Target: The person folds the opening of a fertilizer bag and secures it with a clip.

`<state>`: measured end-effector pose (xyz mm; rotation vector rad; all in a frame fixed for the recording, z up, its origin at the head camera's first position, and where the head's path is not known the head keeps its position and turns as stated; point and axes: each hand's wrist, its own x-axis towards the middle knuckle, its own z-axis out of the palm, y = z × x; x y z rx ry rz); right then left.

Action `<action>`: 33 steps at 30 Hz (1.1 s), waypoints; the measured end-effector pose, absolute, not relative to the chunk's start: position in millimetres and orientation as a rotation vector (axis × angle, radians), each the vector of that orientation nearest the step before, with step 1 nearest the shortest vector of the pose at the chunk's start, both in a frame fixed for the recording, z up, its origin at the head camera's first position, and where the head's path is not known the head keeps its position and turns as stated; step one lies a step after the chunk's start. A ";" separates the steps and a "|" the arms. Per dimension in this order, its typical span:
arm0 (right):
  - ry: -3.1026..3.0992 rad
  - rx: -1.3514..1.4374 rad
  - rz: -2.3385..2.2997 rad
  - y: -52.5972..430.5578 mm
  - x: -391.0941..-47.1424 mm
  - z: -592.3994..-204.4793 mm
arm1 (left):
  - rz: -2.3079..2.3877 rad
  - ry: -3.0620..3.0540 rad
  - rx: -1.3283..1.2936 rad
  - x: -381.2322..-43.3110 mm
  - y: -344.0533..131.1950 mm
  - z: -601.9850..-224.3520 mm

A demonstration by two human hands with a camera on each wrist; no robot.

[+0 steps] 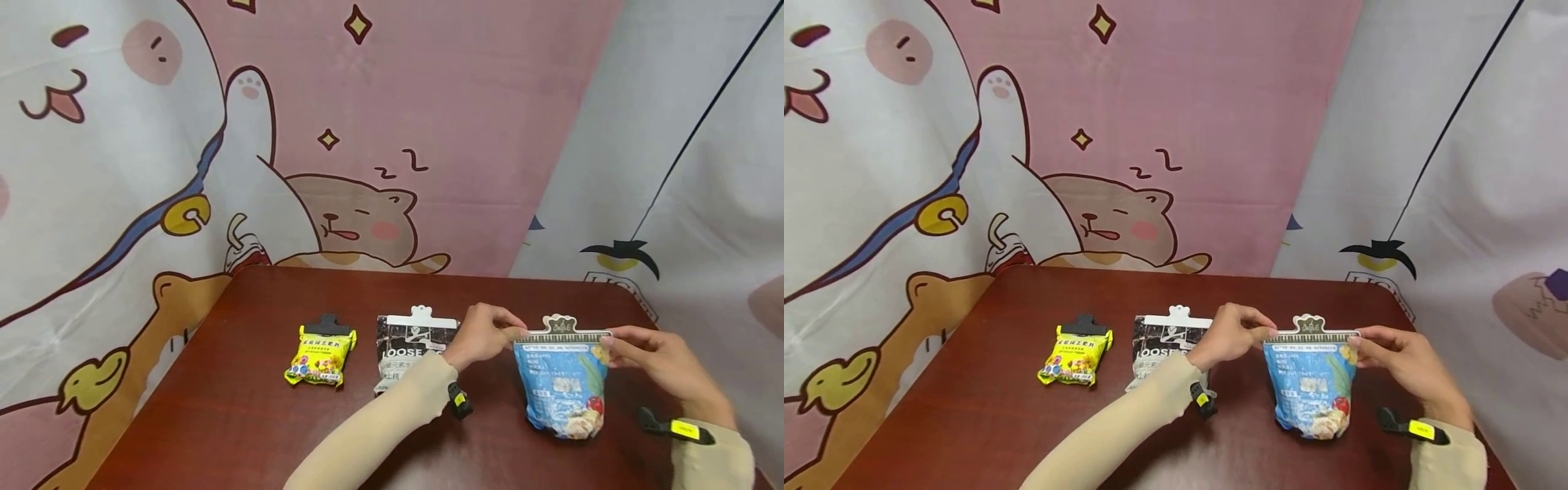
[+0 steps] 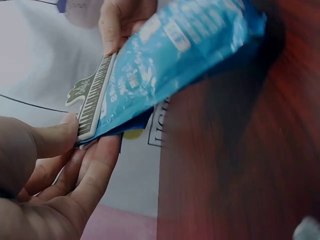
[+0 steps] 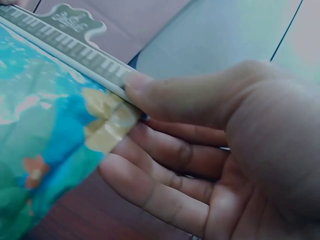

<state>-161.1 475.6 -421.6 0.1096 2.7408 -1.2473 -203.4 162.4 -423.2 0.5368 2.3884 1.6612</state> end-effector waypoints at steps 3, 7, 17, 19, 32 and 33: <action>2.740 0.147 -1.252 473.8 -165.1 -426.8 | 1.594 2.432 0.562 -208.8 165.2 -423.1; 2.739 0.172 -1.275 469.6 -174.1 -432.5 | 1.507 2.495 0.574 -218.5 168.3 -423.6; 2.656 0.253 -1.303 469.5 -191.7 -451.8 | 1.214 2.648 0.564 -241.2 182.4 -434.5; 2.650 0.269 -1.289 470.3 -194.6 -457.8 | 1.150 2.658 0.568 -244.3 184.3 -438.3; 2.691 0.393 -1.180 467.5 -204.3 -481.8 | 1.013 2.663 0.484 -254.1 193.8 -459.0; 2.687 0.412 -1.190 467.3 -204.1 -484.3 | 0.994 2.674 0.478 -253.6 195.0 -459.4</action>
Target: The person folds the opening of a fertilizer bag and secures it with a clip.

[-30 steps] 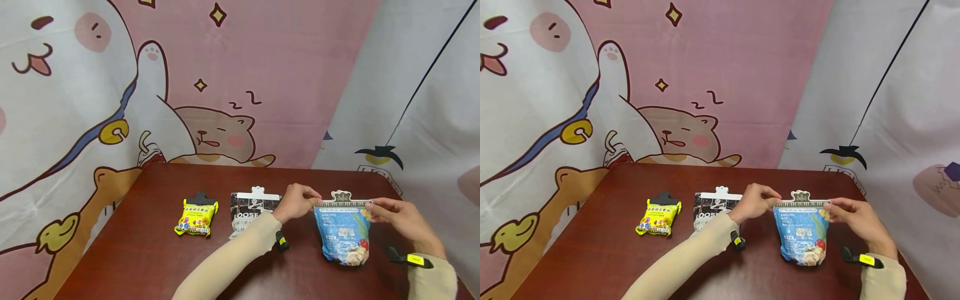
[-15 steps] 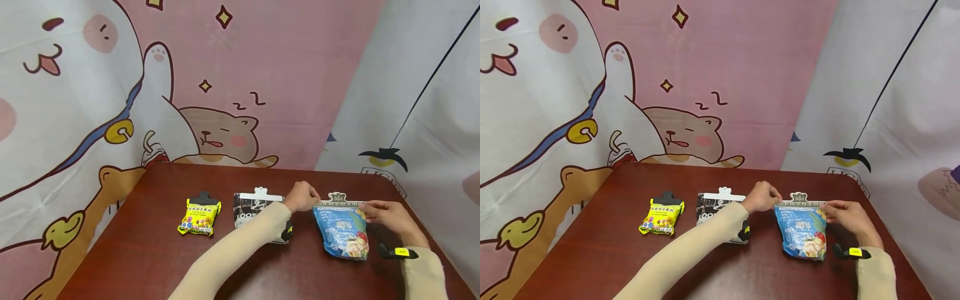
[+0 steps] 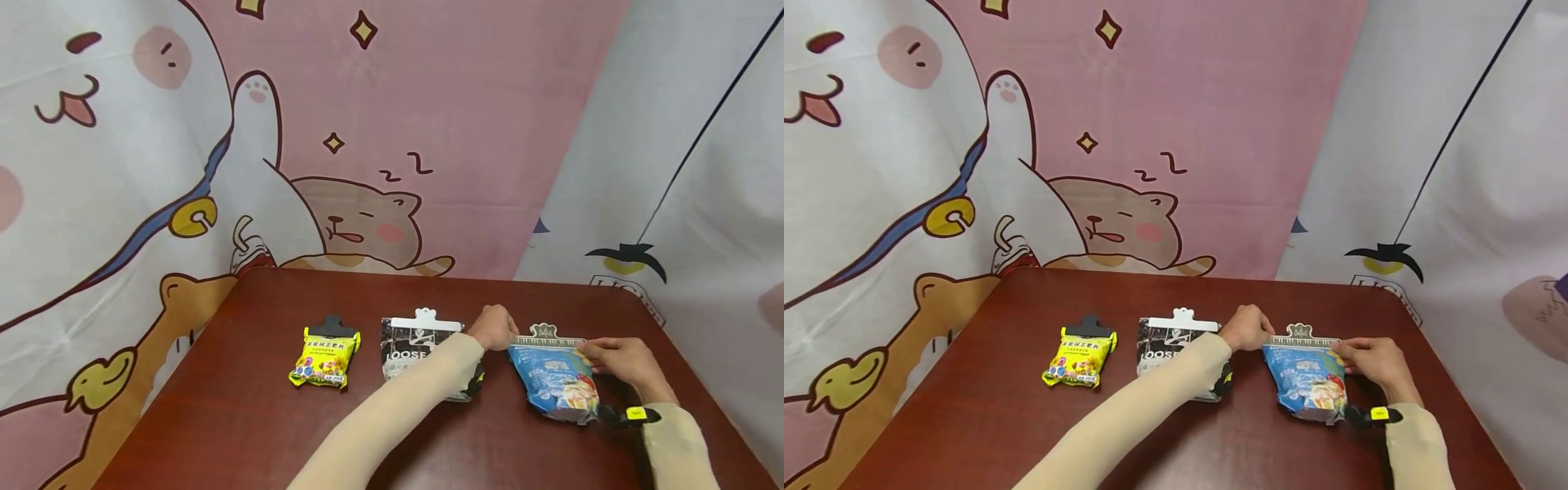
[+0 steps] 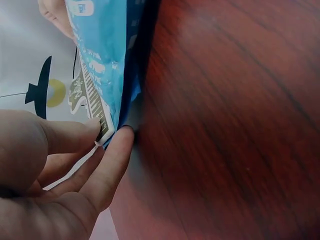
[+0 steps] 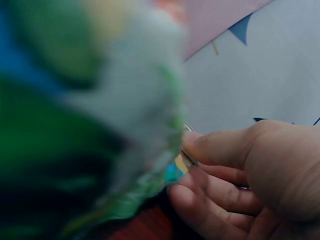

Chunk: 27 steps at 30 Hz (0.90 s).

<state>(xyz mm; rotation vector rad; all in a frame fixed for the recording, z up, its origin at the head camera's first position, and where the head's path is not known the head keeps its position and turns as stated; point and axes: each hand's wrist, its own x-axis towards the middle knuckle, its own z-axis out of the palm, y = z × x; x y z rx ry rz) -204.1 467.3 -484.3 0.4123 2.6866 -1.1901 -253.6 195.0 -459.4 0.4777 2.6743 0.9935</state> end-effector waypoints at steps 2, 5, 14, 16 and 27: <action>2.675 0.445 -1.209 467.5 -202.8 -487.8 | 0.959 2.700 0.461 -251.8 198.3 -460.0; 2.674 0.486 -1.224 467.9 -201.3 -491.4 | 0.902 2.753 0.427 -250.3 203.0 -460.2; 2.759 0.491 -1.137 469.8 -203.0 -489.8 | 0.750 2.767 0.451 -254.0 208.4 -460.1; 2.770 0.406 -1.079 470.2 -204.4 -486.0 | 0.706 2.725 0.519 -256.2 205.1 -458.5; 2.847 0.058 -0.833 471.3 -201.3 -442.0 | 0.974 2.638 0.673 -272.1 153.5 -420.4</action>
